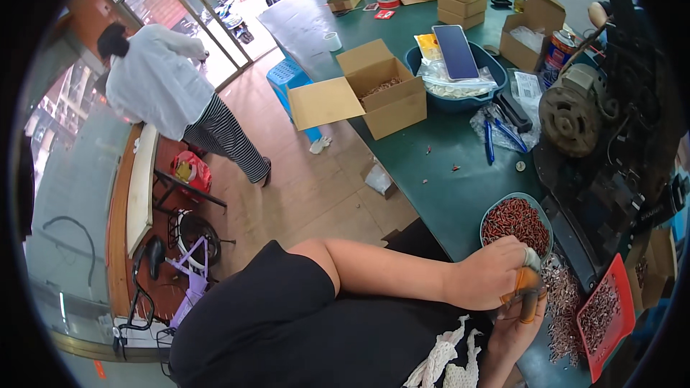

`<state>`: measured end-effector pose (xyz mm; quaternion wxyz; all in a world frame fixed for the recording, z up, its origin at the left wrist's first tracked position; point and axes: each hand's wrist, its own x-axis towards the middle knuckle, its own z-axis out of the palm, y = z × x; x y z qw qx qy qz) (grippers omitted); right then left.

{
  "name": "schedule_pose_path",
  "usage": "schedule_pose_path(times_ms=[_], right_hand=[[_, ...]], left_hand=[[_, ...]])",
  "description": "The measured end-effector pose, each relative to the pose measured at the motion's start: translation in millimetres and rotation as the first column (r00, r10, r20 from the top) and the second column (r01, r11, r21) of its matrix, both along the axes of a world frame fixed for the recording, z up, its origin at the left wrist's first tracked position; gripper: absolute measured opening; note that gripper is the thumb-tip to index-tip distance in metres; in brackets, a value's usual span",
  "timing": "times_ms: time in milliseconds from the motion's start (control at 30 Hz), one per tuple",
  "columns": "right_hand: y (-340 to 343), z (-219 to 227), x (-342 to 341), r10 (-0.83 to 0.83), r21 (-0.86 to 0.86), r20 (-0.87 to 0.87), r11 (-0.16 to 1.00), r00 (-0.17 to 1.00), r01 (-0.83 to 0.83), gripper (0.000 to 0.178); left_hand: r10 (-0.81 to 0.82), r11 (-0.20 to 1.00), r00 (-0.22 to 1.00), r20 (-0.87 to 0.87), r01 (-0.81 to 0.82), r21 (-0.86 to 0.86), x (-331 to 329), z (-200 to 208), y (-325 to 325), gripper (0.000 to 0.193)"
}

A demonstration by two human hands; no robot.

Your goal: The person processes small wiring components by picking wires and metal terminals by hand, feeding them into a benchtop crimping machine to crimp them together, and sorting the components on the workbench.

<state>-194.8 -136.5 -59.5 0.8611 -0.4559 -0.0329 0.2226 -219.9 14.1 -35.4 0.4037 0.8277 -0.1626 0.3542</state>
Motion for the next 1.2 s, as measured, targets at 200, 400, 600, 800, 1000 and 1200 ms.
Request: schedule_pose_path(times_ms=[200,400,600,800,1000,1200], right_hand=[[-3.6,-5.2,0.4,-0.04,-0.094,0.11,0.994,0.993,0.05,0.028],[-17.9,-13.2,3.0,0.054,-0.086,0.101,0.995,0.993,-0.045,0.028],[-8.6,-6.7,-7.9,0.054,-0.058,0.102,0.997,0.993,-0.048,0.028],[7.4,12.2,-14.4,-0.014,-0.138,0.03,0.99,0.999,0.018,0.029],[4.6,0.5,-13.5,-0.052,-0.237,0.48,0.953,0.876,0.187,0.03],[5.6,-8.6,-6.2,-0.082,-0.328,0.739,0.824,0.669,0.463,0.021]], left_hand=[[0.068,0.993,0.998,-0.001,-0.067,0.101,-3.8,-0.3,6.7,0.016],[-0.067,0.965,0.997,0.03,0.072,-0.252,-17.6,9.4,4.0,0.019],[-0.024,0.995,0.992,0.125,0.036,-0.092,-22.0,-5.5,0.6,0.025],[-0.02,0.997,0.989,0.145,0.03,-0.069,-14.2,-5.5,4.6,0.028],[-0.032,0.97,0.999,0.018,0.035,-0.242,-10.6,5.0,1.8,0.027],[-0.113,0.864,0.963,-0.246,-0.027,-0.503,-15.7,5.8,-4.4,0.024]])
